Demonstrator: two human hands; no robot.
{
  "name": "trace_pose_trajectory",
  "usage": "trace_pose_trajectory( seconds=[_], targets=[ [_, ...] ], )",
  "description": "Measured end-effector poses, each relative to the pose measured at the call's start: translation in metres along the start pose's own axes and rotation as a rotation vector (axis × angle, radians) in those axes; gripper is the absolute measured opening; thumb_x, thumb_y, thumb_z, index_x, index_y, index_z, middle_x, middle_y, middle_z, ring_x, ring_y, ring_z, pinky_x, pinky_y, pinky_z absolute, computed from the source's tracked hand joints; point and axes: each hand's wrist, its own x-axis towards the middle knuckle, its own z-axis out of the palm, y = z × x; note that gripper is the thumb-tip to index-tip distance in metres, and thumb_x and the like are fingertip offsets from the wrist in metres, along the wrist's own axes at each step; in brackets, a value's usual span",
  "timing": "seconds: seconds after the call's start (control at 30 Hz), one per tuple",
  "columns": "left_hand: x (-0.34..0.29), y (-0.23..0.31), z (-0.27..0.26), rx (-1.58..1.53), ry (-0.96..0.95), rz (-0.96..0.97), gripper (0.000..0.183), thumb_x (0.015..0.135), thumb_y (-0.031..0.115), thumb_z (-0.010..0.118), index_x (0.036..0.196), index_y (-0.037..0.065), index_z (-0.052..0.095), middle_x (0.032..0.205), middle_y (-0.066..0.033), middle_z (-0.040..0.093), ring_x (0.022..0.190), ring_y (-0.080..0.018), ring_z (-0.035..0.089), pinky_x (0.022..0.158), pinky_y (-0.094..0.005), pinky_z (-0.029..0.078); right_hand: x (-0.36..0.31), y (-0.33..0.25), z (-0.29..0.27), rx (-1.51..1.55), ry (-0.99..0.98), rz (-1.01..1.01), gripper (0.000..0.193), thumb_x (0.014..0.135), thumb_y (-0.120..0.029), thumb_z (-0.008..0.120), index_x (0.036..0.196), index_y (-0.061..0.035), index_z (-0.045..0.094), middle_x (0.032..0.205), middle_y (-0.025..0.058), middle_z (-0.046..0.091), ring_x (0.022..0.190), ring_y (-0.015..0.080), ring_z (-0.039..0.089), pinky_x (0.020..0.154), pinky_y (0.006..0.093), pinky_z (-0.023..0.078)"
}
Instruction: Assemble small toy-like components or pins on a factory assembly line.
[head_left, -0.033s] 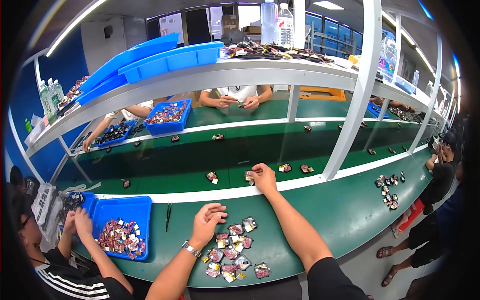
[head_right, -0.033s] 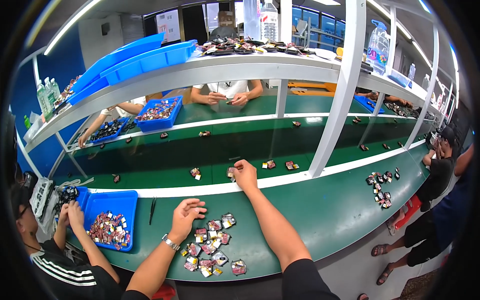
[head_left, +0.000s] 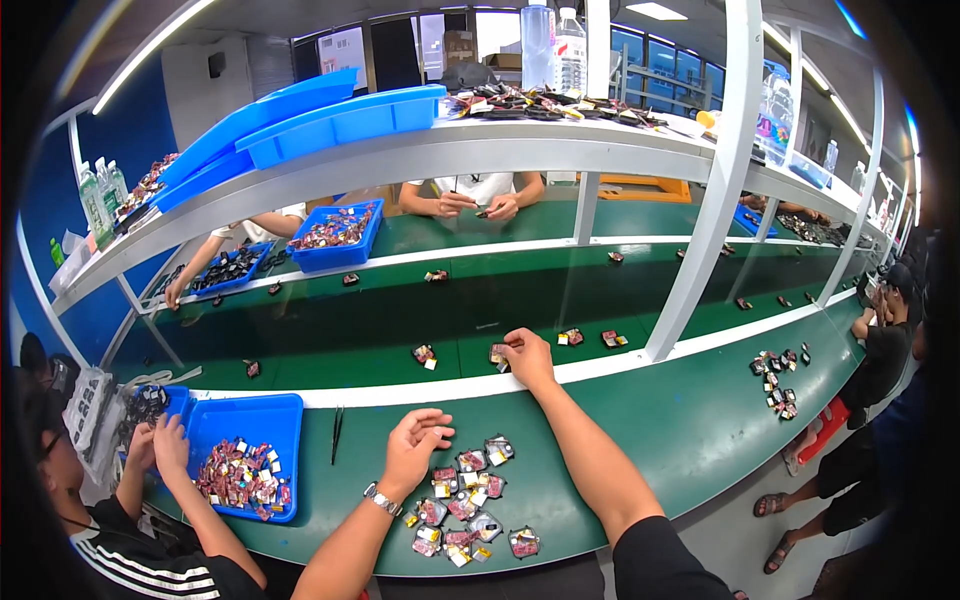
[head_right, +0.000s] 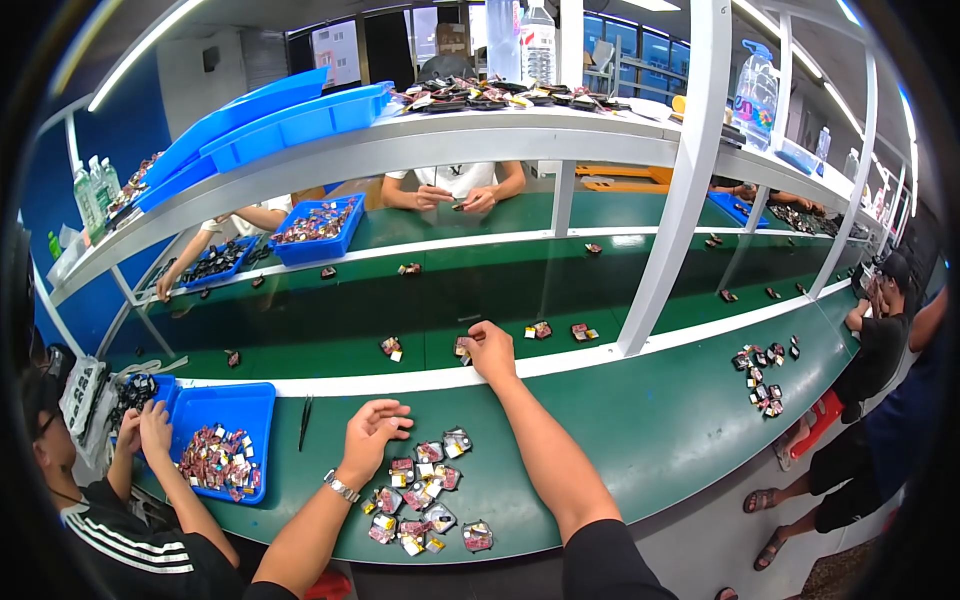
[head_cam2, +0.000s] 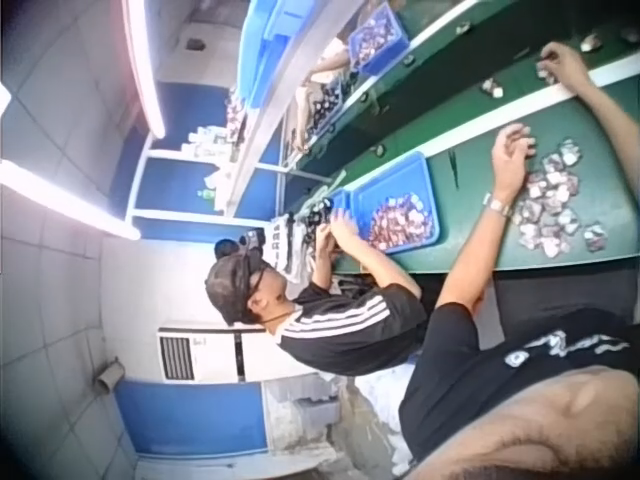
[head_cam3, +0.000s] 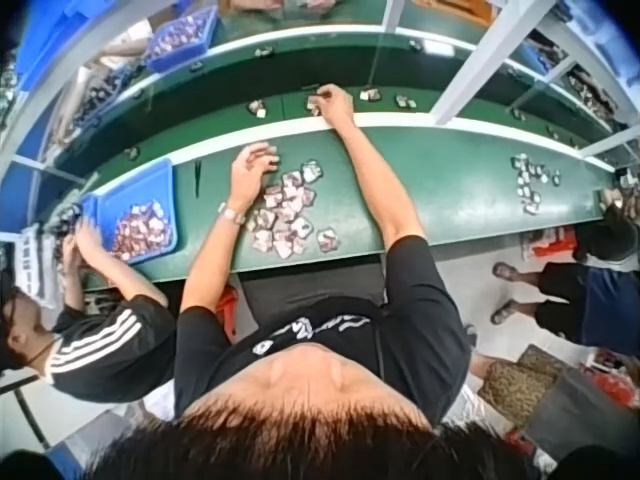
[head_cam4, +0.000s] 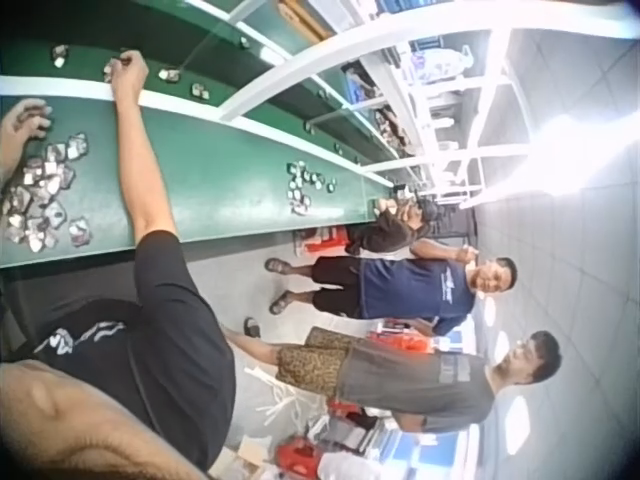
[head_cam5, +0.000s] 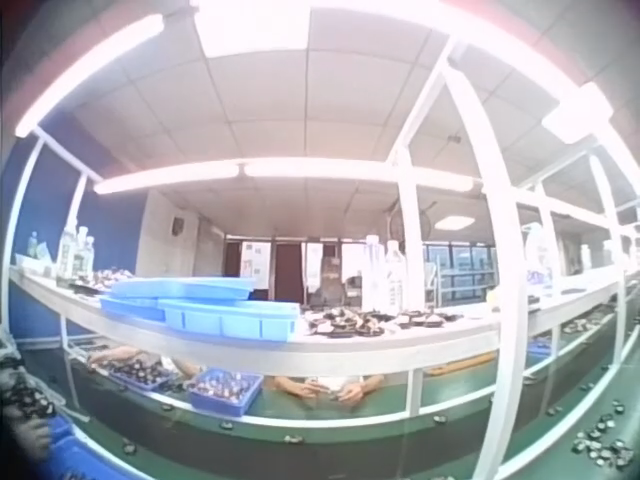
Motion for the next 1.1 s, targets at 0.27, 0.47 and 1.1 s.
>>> trace_pose_trajectory(
  seconds=[0.27, 0.47, 1.1],
  targets=[
    [-0.003, 0.0, -0.005, 0.024, -0.002, 0.011, 0.024, 0.091, 0.0, 0.056, 0.115, -0.005, 0.054, 0.109, -0.0178, 0.065, 0.093, -0.0203, 0.066, 0.075, -0.0305, 0.056, 0.006, 0.05, -0.082, -0.595, 0.337, -0.089, 0.026, 0.075, -0.005, 0.067, 0.099, -0.0023, 0.059, 0.103, 0.0185, 0.055, 0.102, 0.0375, 0.051, 0.091, 0.0449, 0.043],
    [-0.001, -0.001, -0.005, 0.042, -0.028, -0.028, 0.022, 0.093, 0.003, 0.055, 0.114, -0.005, 0.055, 0.105, -0.0146, 0.066, 0.089, -0.0163, 0.065, 0.074, -0.0272, 0.054, 0.014, 0.055, -0.085, -0.617, 0.245, 0.051, 0.043, 0.076, -0.012, 0.075, 0.111, 0.003, 0.057, 0.109, 0.0206, 0.058, 0.105, 0.0387, 0.053, 0.093, 0.0453, 0.043],
    [-0.006, 0.018, -0.01, -0.285, -0.282, -0.339, 0.035, 0.101, 0.017, 0.049, 0.131, -0.001, 0.049, 0.111, -0.0087, 0.062, 0.091, -0.0149, 0.064, 0.08, -0.0287, 0.056, -0.116, -0.112, -0.052, -0.115, -0.695, -0.491, 0.055, 0.076, -0.01, 0.073, 0.129, -0.0106, 0.056, 0.117, 0.012, 0.058, 0.111, 0.0288, 0.055, 0.096, 0.0372, 0.046]
  ],
)
